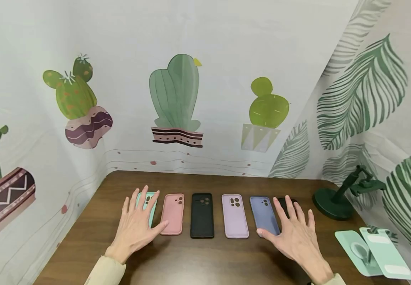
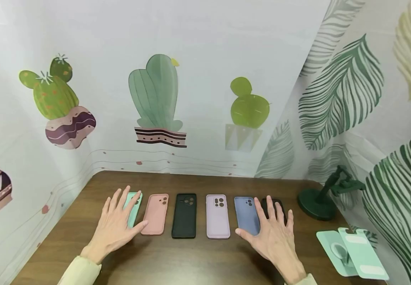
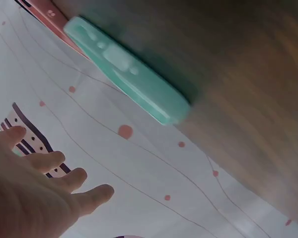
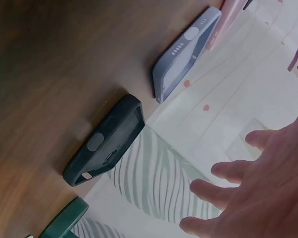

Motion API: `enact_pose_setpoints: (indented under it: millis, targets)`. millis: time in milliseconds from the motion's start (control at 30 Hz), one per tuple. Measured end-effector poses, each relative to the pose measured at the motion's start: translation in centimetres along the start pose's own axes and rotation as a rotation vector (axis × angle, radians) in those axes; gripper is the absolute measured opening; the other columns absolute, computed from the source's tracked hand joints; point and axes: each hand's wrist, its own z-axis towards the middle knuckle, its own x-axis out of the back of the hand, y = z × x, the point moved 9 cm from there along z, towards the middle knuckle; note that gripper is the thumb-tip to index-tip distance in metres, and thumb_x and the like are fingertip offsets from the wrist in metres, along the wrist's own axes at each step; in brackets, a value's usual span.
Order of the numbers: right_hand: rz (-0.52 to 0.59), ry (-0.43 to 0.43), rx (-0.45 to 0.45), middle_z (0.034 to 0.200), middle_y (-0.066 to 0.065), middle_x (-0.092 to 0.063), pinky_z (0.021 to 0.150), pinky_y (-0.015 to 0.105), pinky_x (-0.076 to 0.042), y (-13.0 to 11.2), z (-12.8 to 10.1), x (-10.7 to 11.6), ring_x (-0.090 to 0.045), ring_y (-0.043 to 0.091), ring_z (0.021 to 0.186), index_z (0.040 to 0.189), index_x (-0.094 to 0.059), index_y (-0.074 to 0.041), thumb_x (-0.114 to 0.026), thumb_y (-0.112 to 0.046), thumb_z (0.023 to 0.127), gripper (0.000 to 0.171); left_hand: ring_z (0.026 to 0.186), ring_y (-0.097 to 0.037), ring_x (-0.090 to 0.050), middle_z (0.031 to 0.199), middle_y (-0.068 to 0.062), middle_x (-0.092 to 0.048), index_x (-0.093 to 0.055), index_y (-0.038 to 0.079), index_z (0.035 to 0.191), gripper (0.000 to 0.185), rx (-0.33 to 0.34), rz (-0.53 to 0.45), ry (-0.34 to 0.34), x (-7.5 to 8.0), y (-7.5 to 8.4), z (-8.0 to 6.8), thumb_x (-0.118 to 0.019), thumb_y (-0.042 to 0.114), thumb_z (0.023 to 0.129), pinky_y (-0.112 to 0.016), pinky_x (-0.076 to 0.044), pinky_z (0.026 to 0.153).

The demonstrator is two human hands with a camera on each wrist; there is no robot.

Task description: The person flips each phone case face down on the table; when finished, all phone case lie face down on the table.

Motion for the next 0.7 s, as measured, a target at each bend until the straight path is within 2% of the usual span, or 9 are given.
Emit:
enact_pose_setpoints:
  millis: [200,333,467,600,700]
  targets:
    - [0.053,0.004,-0.033,0.174,0.030,-0.032,0.119,0.083,-0.022,0.6,-0.7,0.8,-0.035,0.059,0.153,0.170,-0.037,-0.016,-0.069,-0.084,0.087,0.112,0.159,-0.047,-0.033,0.172,-0.021,-0.040,-0.047,0.021,0.164,0.093,-0.037,-0.015,0.054,0.3,1.9,0.2,-0.075,0.064,0.087,-0.073,-0.030,0.125]
    - [0.086,0.033,-0.059,0.165,0.029,-0.047,0.111,0.078,-0.031,1.1,-1.2,1.7,-0.044,0.056,0.146,0.160,-0.051,-0.009,-0.069,-0.078,0.091,0.099,0.152,-0.044,-0.041,0.166,-0.020,-0.049,-0.053,0.019,0.160,0.090,-0.058,-0.030,0.092,0.7,3.3,0.5,-0.077,0.061,0.085,-0.069,-0.038,0.114]
    - [0.102,0.051,-0.078,0.154,0.029,-0.060,0.104,0.075,-0.037,1.6,-1.5,2.4,-0.052,0.054,0.141,0.150,-0.061,-0.005,-0.070,-0.069,0.097,0.084,0.141,-0.042,-0.049,0.159,-0.018,-0.056,-0.056,0.018,0.157,0.087,-0.081,-0.039,0.116,0.8,4.8,0.7,-0.077,0.059,0.084,-0.064,-0.043,0.105]
    - [0.124,0.107,-0.063,0.140,0.030,-0.069,0.098,0.075,-0.046,2.1,-1.6,3.2,-0.063,0.054,0.128,0.139,-0.070,-0.003,-0.075,-0.045,0.101,0.057,0.131,-0.038,-0.056,0.148,-0.011,-0.063,-0.061,0.018,0.152,0.083,-0.102,-0.061,0.125,0.8,6.4,0.8,-0.080,0.057,0.082,-0.055,-0.045,0.099]
    - [0.146,0.173,-0.046,0.125,0.028,-0.076,0.086,0.068,-0.055,2.8,-1.8,3.9,-0.072,0.051,0.106,0.128,-0.075,0.001,-0.076,-0.023,0.098,0.038,0.125,-0.034,-0.058,0.144,-0.007,-0.066,-0.065,0.017,0.147,0.078,-0.118,-0.088,0.113,0.3,7.8,0.9,-0.082,0.054,0.081,-0.050,-0.045,0.096]
